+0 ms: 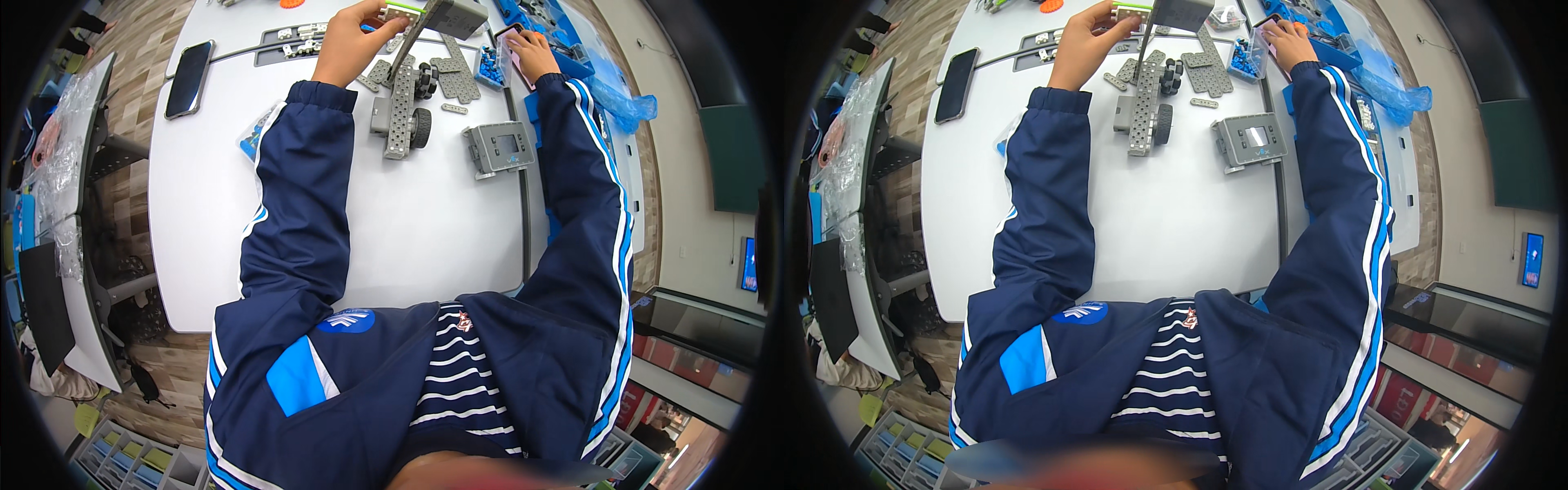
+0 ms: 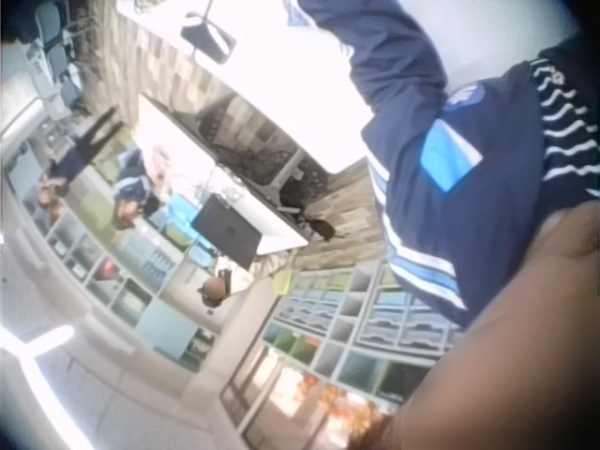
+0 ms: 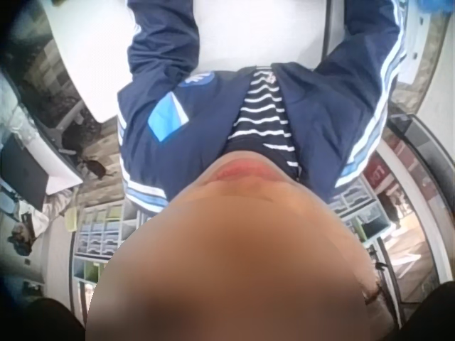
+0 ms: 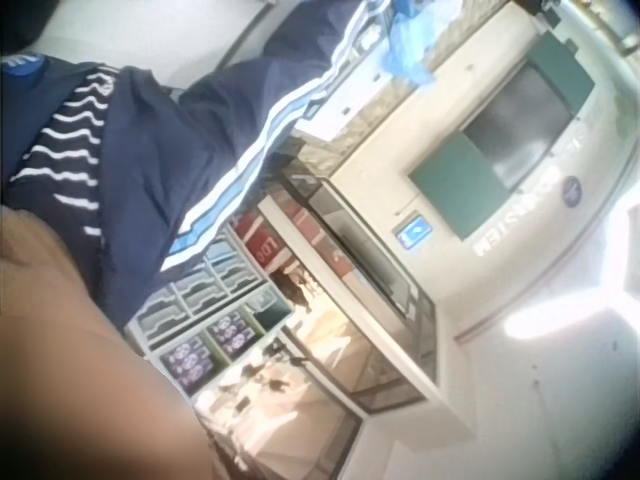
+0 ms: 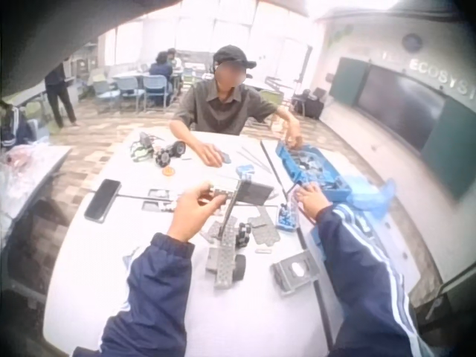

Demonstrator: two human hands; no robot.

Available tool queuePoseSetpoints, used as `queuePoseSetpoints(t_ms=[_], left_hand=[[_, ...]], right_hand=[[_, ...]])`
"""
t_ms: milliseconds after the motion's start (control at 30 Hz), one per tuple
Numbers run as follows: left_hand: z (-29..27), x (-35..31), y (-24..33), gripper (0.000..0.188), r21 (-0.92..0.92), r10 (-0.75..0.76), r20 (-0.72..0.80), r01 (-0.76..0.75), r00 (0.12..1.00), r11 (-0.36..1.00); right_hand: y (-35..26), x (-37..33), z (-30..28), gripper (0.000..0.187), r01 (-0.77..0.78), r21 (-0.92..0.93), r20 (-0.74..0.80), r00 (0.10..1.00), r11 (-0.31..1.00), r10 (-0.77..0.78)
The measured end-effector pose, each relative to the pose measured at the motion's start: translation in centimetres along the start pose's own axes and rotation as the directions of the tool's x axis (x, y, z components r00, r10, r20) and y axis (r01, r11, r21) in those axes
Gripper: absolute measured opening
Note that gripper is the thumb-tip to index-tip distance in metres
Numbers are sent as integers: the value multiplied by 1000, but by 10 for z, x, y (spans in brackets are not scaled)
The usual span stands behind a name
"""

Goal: The person assembles a small wheeled robot using gray and green plastic building blocks. They connect beams, attach wheels, and add a motor and control unit to the chassis. The person frequently references a smartphone on the table while assembling the components.

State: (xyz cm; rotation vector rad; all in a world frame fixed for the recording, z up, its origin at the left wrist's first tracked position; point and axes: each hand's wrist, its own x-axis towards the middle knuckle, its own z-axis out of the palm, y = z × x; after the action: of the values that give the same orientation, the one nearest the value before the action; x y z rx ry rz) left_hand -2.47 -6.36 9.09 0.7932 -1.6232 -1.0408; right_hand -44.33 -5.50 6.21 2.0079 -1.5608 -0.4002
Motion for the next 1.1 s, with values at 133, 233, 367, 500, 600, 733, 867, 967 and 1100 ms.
queuePoseSetpoints(t_ms=[133, 233, 367, 500, 600, 733, 867, 967, 1100], left_hand=[[0, 1, -3, 27, -10, 19, 15, -19, 1000, 1000], [0, 0, -3, 26, -82, -15, 25, 17, 1000, 996], [0, 1, -3, 26, -68, -13, 26, 15, 1000, 998], [-1, 1, -4, 28, -64, -22, 36, 24, 999, 998], [-1, 2, -6, 30, -54, -25, 40, 27, 999, 998], [1, 1, -8, 31, -93, -32, -6, 32, 999, 995], [1, 1, -8, 32, -72, -22, 10, 22, 1000, 997], [1, 1, -7, 31, -71, -15, 11, 16, 1000, 997], [0, 0, -5, 29, -76, -5, 18, 7, 1000, 997]], right_hand=[[4, 1, 2, 52, -8, -53, 46, 999, 999, 11], [9, -1, 4, 51, -16, -26, 53, 998, 1000, 17], [13, -6, 3, 45, -17, 21, 18, 1000, 1000, 16], [15, -7, 4, 39, -38, 10, 36, 999, 999, 38], [16, -6, 8, 37, -49, 36, 0, 999, 998, 49], [16, -4, 14, 41, -9, 110, -60, 998, 994, 16], [15, -2, 18, 43, -23, 76, -31, 999, 997, 26], [15, -3, 17, 39, -51, 53, 9, 999, 997, 50], [17, -6, 12, 33, -73, 72, 26, 997, 995, 72]])
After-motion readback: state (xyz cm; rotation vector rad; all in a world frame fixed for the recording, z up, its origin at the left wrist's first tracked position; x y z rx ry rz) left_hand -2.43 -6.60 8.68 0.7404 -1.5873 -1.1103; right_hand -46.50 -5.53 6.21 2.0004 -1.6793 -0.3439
